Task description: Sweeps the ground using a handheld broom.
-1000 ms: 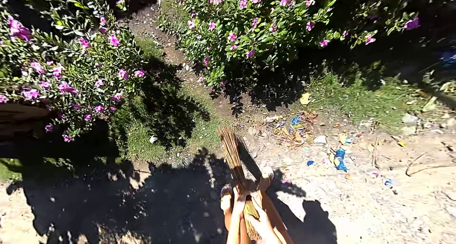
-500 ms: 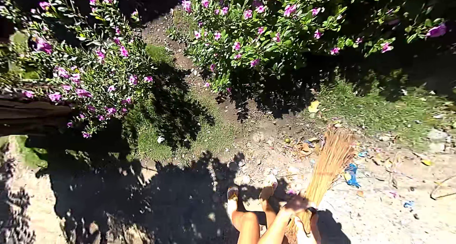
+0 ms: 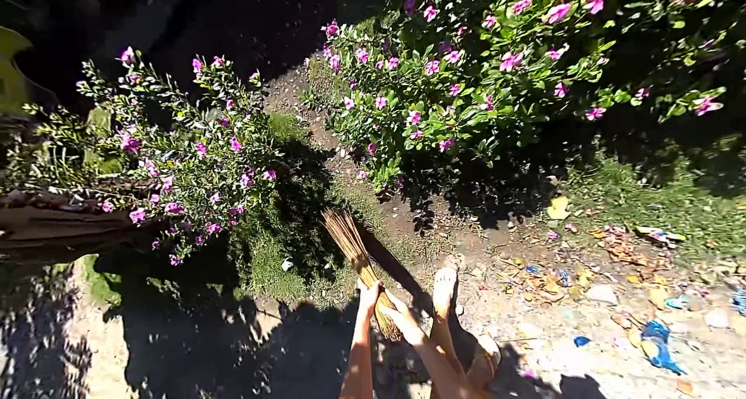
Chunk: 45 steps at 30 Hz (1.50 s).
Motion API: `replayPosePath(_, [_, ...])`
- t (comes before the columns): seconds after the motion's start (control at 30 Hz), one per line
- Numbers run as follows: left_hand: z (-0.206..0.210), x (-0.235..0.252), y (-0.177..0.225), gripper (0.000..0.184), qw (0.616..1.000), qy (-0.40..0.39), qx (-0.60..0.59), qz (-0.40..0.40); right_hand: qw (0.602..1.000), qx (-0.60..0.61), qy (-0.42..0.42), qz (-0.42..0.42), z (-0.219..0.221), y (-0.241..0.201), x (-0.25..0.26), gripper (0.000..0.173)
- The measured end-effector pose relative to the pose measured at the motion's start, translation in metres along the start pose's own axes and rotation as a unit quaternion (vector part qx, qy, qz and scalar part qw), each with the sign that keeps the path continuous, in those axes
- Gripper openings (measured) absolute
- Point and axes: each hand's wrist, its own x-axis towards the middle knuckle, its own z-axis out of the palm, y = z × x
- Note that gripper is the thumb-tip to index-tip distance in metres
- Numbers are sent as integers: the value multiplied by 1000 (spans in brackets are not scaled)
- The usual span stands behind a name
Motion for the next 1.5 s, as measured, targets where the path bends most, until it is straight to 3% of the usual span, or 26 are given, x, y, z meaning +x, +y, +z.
replayPosePath(0.07, [10, 42, 35, 75, 996, -41, 74, -3, 997, 60, 49, -6, 10, -12, 41, 64])
replayPosePath(0.17, [37, 64, 67, 82, 964, -201, 174, -26, 966, 158, 203, -13, 22, -24, 51, 66])
replayPosePath(0.3, [43, 5, 67, 90, 918, -359, 161, -56, 943, 98, 317, -16, 39, -37, -26, 67])
replayPosePath(0.37, [22, -32, 73, 90, 906, -393, 141, -61, 949, 25, 311, -44, 61, -46, -65, 72])
replayPosePath(0.47, [-9, -71, 84, 84, 922, -371, 83, -74, 946, -52, 311, -77, 73, -71, -86, 76])
replayPosePath(0.53, [-18, -75, 88, 84, 948, -304, 59, -79, 956, -52, 288, -30, 64, -115, -84, 70])
replayPosePath(0.67, [7, -30, 83, 89, 976, -192, 78, -69, 978, 76, 194, -14, 46, -72, -56, 65])
replayPosePath(0.73, [42, -16, 81, 90, 963, -233, 105, -86, 963, 86, 254, 15, 26, -70, -44, 60])
replayPosePath(0.8, [86, -20, 83, 89, 918, -349, 162, -99, 927, 62, 371, 4, 13, -68, -48, 61])
replayPosePath(0.9, [127, -55, 57, 89, 877, -451, 148, -81, 895, 38, 444, 11, -4, -82, -91, 62])
replayPosePath(0.97, [117, -79, 46, 86, 882, -462, 80, -46, 899, 30, 437, -12, -6, -81, -113, 64])
replayPosePath(1.03, [91, -107, 44, 90, 894, -443, 5, -67, 916, -5, 400, -28, -2, -75, -129, 67])
replayPosePath(1.17, [62, -123, 46, 93, 948, -304, 23, -91, 946, 18, 322, -22, -27, -75, -117, 58])
replayPosePath(1.23, [76, -113, 40, 89, 960, -256, 48, -102, 961, 78, 264, -28, -29, -57, -126, 60])
replayPosePath(1.3, [108, -100, 20, 90, 950, -292, 73, -81, 953, 92, 288, -15, -45, -43, -132, 59])
replayPosePath(1.4, [149, -95, -39, 83, 912, -367, 113, 145, 923, 29, 383, -14, -91, -34, -158, 61])
replayPosePath(1.47, [161, -140, -25, 69, 908, -400, 114, 58, 914, -13, 404, -19, -113, -23, -192, 65])
replayPosePath(1.5, [180, -156, -24, 70, 895, -431, 116, 14, 916, -30, 400, -21, -121, -26, -207, 67])
